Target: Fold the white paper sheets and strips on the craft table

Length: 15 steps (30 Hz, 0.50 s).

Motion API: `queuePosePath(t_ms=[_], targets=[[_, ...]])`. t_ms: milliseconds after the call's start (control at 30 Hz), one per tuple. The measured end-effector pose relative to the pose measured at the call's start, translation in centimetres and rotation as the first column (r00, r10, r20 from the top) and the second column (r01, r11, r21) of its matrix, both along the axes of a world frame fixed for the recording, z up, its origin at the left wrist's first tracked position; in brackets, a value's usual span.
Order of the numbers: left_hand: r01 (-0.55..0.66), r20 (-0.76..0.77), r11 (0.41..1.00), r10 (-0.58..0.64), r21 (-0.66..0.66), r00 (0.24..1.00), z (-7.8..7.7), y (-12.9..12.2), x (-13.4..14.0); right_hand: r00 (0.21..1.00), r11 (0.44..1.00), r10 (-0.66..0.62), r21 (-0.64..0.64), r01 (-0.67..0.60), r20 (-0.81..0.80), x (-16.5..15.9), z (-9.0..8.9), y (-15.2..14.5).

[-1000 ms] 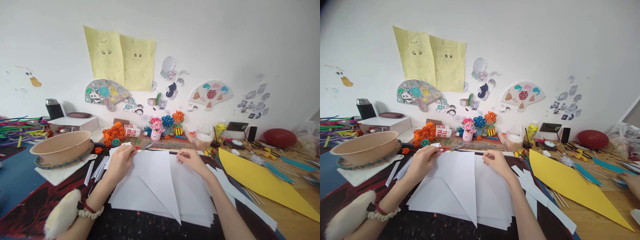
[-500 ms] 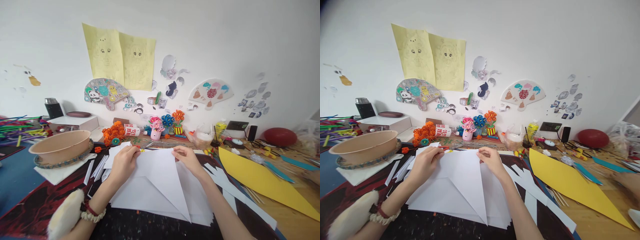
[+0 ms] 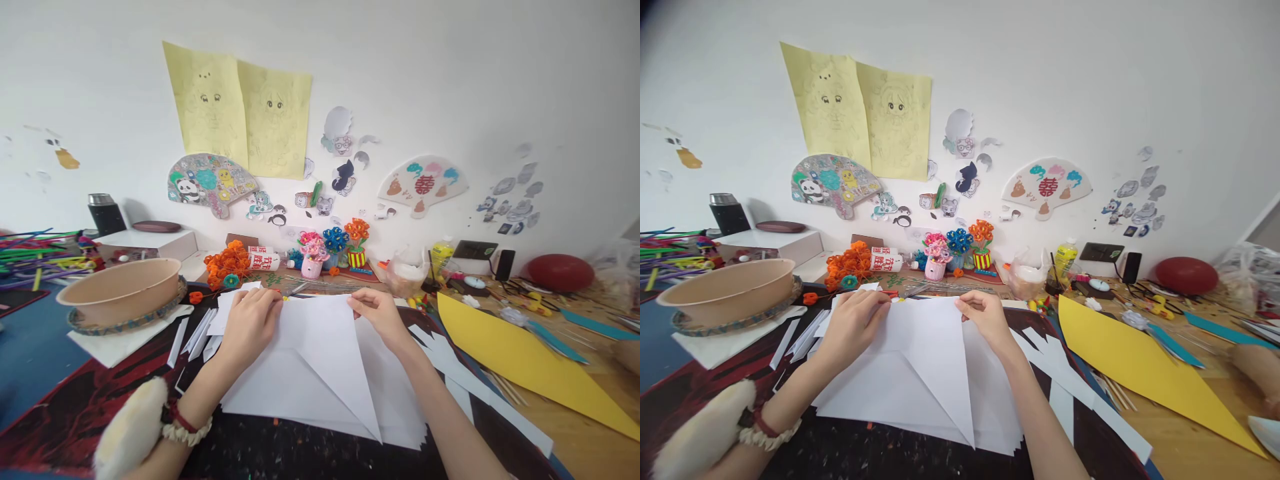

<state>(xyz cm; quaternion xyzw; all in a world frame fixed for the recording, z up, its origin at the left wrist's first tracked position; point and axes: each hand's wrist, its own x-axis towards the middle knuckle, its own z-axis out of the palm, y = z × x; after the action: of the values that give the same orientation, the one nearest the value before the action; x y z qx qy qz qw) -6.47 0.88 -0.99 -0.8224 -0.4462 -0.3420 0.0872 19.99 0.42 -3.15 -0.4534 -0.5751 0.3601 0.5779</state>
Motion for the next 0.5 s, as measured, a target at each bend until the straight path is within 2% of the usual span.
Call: queuePosePath(t_ms=[133, 333, 500], targets=[[0.034, -0.028, 0.999, -0.034, -0.011, 0.999, -0.1, -0.5, 0.5, 1.0, 1.0, 0.012, 0.004, -0.012, 0.01, -0.5, 0.4, -0.4], [0.097, 0.051, 0.993, -0.094, -0.065, 0.994, -0.2, -0.8, 1.1, 1.0, 1.0, 0.006, 0.004, -0.006, 0.022, -0.8, 0.5, -0.6], [0.084, 0.052, 0.996, -0.084, -0.002, 0.995, -0.3, -1.2, 1.4, 0.999, 1.0, -0.022, 0.015, 0.022, 0.034, -0.6, 0.4, -0.5]])
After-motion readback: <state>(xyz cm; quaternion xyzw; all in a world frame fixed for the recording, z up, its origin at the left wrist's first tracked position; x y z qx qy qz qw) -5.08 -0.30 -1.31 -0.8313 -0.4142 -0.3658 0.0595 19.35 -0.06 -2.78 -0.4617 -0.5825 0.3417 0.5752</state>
